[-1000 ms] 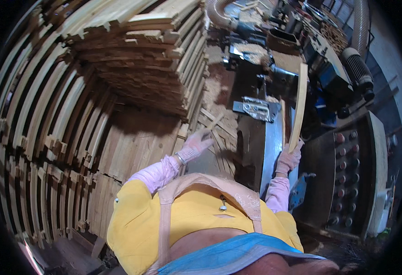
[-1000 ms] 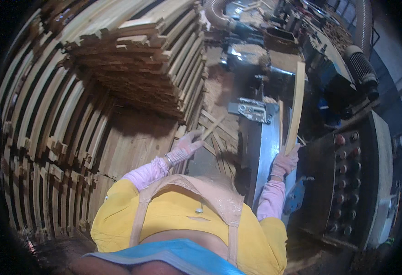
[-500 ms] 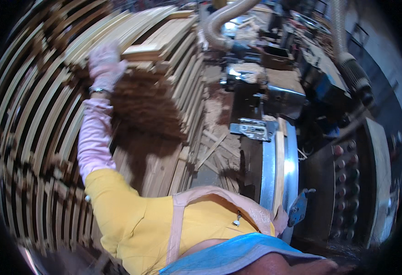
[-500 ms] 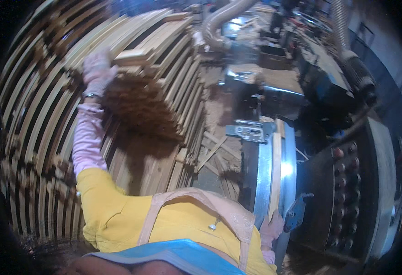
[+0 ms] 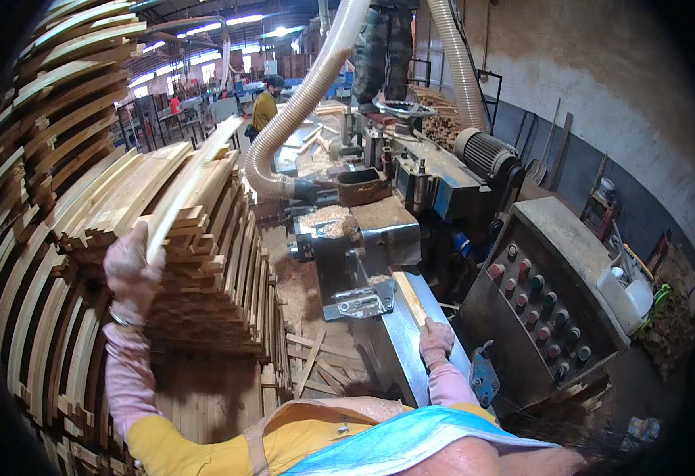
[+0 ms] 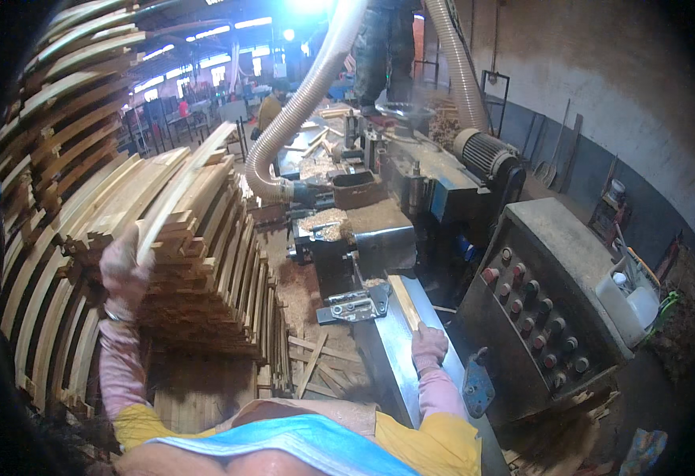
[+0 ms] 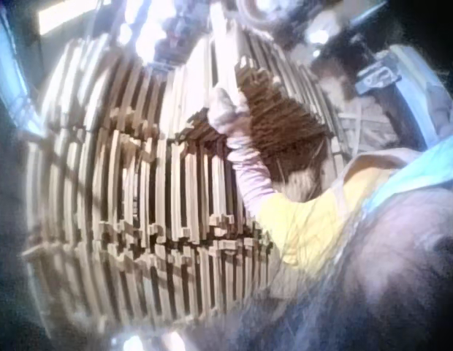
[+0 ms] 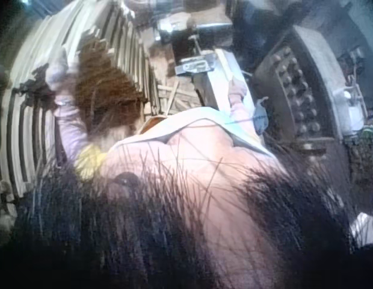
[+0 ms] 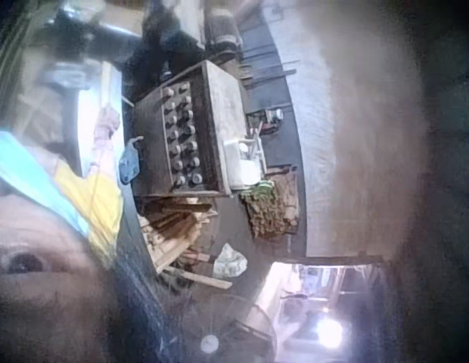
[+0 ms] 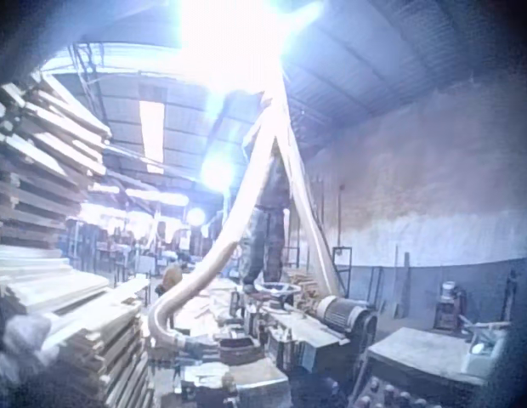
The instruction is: The person picks up curved wooden strips from a stack, feeds them through an industrial machine one by one, and places the processed pieces onto another stack.
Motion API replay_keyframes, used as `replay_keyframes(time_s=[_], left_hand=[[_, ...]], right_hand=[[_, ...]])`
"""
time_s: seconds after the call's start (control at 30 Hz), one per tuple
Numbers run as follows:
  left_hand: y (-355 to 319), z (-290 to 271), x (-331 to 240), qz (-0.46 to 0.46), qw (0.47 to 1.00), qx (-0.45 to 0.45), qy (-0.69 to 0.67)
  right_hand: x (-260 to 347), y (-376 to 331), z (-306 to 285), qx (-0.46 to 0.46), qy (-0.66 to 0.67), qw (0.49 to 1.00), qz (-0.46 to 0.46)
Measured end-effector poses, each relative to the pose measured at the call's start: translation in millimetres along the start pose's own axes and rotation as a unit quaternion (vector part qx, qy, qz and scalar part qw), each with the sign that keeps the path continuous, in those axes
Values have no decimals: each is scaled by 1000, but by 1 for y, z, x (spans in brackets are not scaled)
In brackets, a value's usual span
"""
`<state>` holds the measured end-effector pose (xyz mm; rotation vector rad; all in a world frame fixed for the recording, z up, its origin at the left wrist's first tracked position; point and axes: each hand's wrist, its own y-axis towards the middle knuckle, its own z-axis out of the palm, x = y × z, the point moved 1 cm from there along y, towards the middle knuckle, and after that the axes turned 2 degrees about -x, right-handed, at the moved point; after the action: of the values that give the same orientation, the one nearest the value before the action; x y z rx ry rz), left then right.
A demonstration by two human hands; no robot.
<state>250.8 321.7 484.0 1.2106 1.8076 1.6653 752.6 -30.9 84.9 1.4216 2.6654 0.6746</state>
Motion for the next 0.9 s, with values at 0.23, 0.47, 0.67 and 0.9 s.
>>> replay_keyframes(time_s=[0.23,0.47,0.67,0.9], left_hand=[[-97,54,-167,-555,544,-93,-622],[-168,59,-307,-158,742,465,-457],[-251,45,-313,-234,686,582,-367],[-346,49,-302,-171,616,687,-346]], right_hand=[[249,8,-129,265,761,585,-88],[202,-47,-146,155,599,786,0],[2,-190,-134,290,102,942,135],[-33,-197,-110,17,48,998,23]])
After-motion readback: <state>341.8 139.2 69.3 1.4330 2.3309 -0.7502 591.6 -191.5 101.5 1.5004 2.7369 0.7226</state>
